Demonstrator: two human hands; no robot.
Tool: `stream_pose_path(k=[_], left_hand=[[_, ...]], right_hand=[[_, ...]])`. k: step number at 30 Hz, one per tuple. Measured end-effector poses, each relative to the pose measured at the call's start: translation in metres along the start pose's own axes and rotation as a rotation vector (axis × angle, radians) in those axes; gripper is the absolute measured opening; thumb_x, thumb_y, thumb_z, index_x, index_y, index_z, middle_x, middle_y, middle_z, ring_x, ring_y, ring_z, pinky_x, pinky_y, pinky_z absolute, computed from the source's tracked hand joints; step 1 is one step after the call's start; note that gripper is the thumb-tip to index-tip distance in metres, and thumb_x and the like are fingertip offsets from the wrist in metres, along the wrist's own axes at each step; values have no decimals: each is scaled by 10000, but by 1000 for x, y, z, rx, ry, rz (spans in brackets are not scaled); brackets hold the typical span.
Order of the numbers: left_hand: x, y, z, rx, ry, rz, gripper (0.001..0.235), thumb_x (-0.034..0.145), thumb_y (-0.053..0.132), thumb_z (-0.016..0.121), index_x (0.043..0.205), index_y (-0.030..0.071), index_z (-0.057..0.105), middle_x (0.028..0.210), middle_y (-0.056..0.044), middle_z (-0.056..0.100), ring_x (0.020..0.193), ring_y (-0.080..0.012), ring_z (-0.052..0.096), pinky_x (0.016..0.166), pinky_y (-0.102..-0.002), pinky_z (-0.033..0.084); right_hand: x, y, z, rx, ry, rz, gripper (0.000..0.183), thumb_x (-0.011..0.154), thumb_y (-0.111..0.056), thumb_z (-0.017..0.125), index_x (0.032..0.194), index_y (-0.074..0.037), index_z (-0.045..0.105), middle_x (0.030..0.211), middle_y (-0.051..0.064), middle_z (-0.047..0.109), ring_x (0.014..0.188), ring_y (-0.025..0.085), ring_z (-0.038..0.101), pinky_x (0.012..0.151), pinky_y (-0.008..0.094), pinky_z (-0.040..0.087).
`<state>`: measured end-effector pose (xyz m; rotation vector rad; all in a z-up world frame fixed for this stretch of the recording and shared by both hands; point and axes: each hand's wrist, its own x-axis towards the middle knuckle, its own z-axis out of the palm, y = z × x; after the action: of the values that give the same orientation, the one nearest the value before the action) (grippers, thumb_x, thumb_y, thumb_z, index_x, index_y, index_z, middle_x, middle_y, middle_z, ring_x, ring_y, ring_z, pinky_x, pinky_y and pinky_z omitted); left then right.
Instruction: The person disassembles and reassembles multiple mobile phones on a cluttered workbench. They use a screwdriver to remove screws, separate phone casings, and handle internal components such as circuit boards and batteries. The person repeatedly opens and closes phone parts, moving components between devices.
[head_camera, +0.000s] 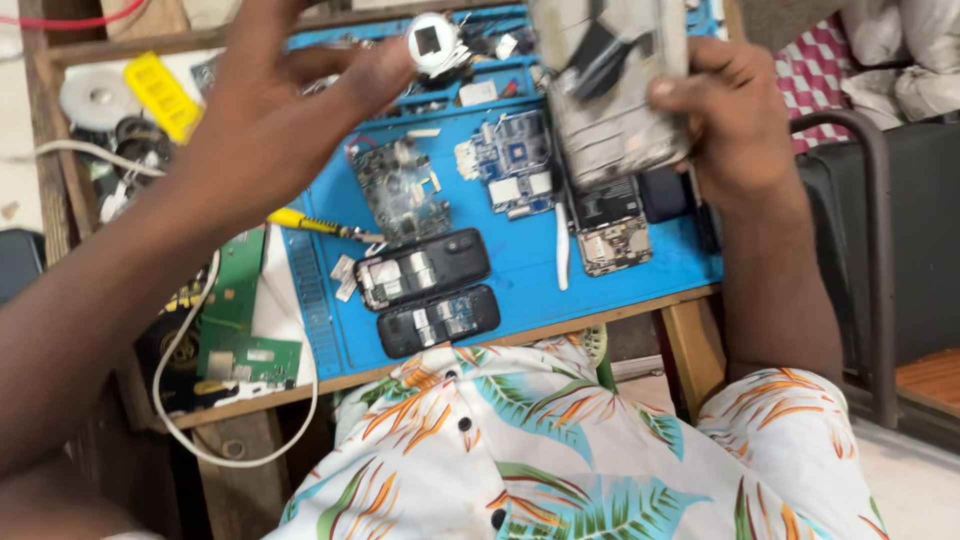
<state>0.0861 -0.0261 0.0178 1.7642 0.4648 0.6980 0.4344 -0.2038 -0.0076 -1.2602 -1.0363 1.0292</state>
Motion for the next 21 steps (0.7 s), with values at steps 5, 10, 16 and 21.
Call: stream_pose_path(k=[5, 10, 16, 21], left_hand=[[-48, 8, -32, 256, -21, -72, 700, 891, 334, 781, 1472, 118, 454, 1508, -119, 516, 1244, -229, 633, 971, -390, 582], [-84, -2, -39, 806, -10, 67, 595, 748, 270, 865, 1284, 91, 677, 1313, -140, 606, 1160, -282, 655, 956, -416, 563], [-97, -25, -50, 1085, 60, 172, 442, 831, 293, 882, 1224, 130, 761, 1251, -48, 686, 1081, -239, 644, 972, -398, 545], [-97, -36, -55, 1166, 25, 143, 468, 794, 356, 862, 1205, 148, 780, 1242, -38, 700, 1053, -245, 643, 961, -403, 529]], right_hand=[[10, -9, -54, -3, 67, -25, 208, 1051, -151, 594, 949, 24, 638, 778, 52, 626, 552, 101, 542, 448, 245, 401], [-1, 12, -87, -151, 169, 75, 235, 1037, -212, 581, 1013, 9, 659, 813, 30, 618, 579, 117, 508, 453, 271, 373], [-29, 29, -100, -102, 257, 226, 248, 1017, -232, 574, 960, -3, 651, 762, 27, 606, 549, 111, 509, 422, 260, 372], [-29, 31, -98, -138, 289, 253, 212, 1007, -211, 569, 955, -21, 649, 751, 6, 589, 548, 104, 502, 420, 255, 374]])
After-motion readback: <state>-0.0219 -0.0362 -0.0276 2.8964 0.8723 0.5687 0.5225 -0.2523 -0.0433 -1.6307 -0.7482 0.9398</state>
